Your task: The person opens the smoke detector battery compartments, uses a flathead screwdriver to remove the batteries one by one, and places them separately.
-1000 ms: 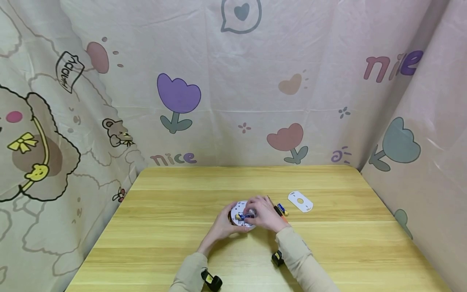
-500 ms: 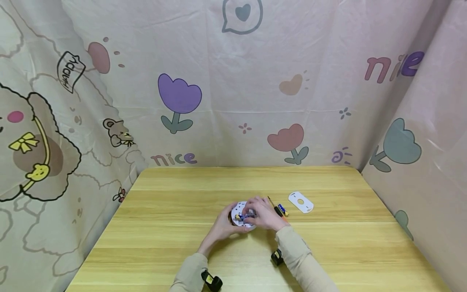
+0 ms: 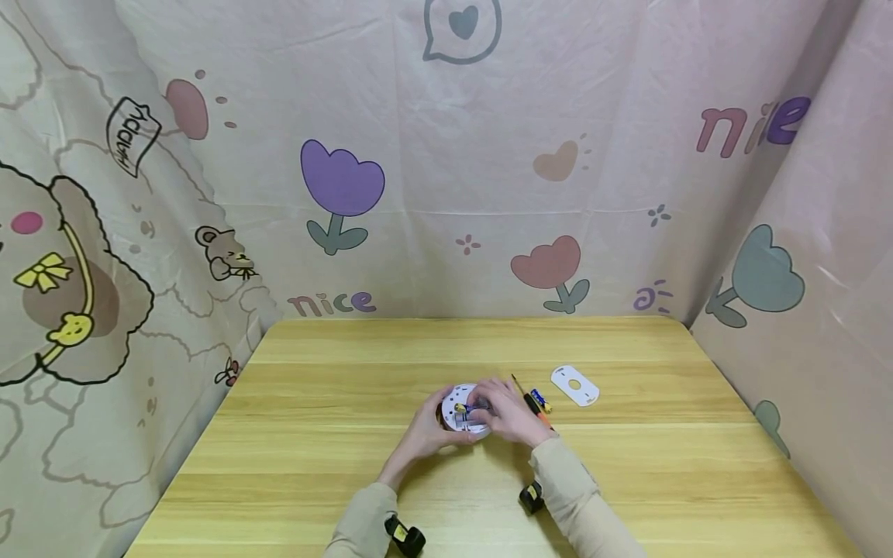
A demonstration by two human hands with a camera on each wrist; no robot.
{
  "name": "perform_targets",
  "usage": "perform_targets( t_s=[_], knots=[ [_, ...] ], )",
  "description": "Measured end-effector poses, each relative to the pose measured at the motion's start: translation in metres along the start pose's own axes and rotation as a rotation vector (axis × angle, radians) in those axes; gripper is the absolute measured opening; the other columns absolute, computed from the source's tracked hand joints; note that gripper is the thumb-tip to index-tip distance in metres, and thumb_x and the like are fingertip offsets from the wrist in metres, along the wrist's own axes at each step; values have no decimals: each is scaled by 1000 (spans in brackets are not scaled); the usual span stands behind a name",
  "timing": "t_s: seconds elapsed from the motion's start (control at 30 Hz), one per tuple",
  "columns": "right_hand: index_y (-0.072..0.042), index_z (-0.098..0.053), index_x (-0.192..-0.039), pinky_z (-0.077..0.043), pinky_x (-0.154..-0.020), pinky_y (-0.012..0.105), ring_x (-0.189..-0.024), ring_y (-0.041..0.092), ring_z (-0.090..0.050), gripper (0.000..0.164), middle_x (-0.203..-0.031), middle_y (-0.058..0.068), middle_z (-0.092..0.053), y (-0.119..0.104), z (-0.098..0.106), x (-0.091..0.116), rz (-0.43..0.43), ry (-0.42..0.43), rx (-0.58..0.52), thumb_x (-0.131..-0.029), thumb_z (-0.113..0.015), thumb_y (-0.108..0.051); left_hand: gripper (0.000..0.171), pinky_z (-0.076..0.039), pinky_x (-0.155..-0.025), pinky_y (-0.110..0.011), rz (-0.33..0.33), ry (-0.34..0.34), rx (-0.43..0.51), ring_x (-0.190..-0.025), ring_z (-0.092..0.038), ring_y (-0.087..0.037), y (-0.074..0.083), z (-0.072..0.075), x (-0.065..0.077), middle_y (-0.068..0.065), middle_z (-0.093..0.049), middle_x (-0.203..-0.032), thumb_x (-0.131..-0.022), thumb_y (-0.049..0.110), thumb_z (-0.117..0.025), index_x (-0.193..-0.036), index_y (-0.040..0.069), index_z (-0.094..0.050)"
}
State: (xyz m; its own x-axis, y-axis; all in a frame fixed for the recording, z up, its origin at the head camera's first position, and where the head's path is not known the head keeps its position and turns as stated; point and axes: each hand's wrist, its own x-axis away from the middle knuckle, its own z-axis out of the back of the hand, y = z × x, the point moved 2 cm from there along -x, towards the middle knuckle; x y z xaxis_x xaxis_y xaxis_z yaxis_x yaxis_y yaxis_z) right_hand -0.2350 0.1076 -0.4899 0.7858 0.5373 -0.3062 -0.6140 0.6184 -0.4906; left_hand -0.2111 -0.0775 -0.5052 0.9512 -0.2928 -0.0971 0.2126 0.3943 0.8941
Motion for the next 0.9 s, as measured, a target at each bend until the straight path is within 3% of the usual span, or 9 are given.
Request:
perform_targets(
  t_s=[0.17, 0.43, 0.67, 0.9],
  knots=[
    [-15, -65, -99, -39, -101, 47, -100, 18, -58, 10, -101, -1, -70, 3, 0, 3, -20, 48, -62, -91, -70, -13, 101, -39, -115, -63, 11, -4, 6, -132, -50, -46, 0, 0, 0, -31, -48, -147, -70, 20, -91, -150, -7, -36],
    [-12, -64, -103, -36, -106, 51, -100, 22, -60, 9, -99, 3, -70, 5, 0, 6, -93, 100, -183, -95, -65, -12, 101, -39, -115, -63, 32, -7, 27, -132, -50, -46, 0, -1, 0, -31, -47, -147, -70, 21, -91, -151, -6, -36],
    [-7, -65, -111, -48, -82, 23, -89, 9, -57, 15, -98, 6, -69, 9, 0, 10, -189, 117, -357, -97, -63, -13, 101, -37, -116, -64, 25, -2, 26, -133, -49, -46, 0, -1, 0, -31, -48, -147, -70, 20, -91, -150, -7, -36],
    [-6, -67, -115, -46, -82, 21, -93, 11, -57, 22, -107, 12, -69, 7, 5, 12, -327, 143, -529, -97, -66, -17, 101, -35, -117, -65, 24, 11, 29, -134, -48, -47, 0, -1, 0, -30, -48, -148, -69, 19, -92, -150, -7, -37]
  ],
)
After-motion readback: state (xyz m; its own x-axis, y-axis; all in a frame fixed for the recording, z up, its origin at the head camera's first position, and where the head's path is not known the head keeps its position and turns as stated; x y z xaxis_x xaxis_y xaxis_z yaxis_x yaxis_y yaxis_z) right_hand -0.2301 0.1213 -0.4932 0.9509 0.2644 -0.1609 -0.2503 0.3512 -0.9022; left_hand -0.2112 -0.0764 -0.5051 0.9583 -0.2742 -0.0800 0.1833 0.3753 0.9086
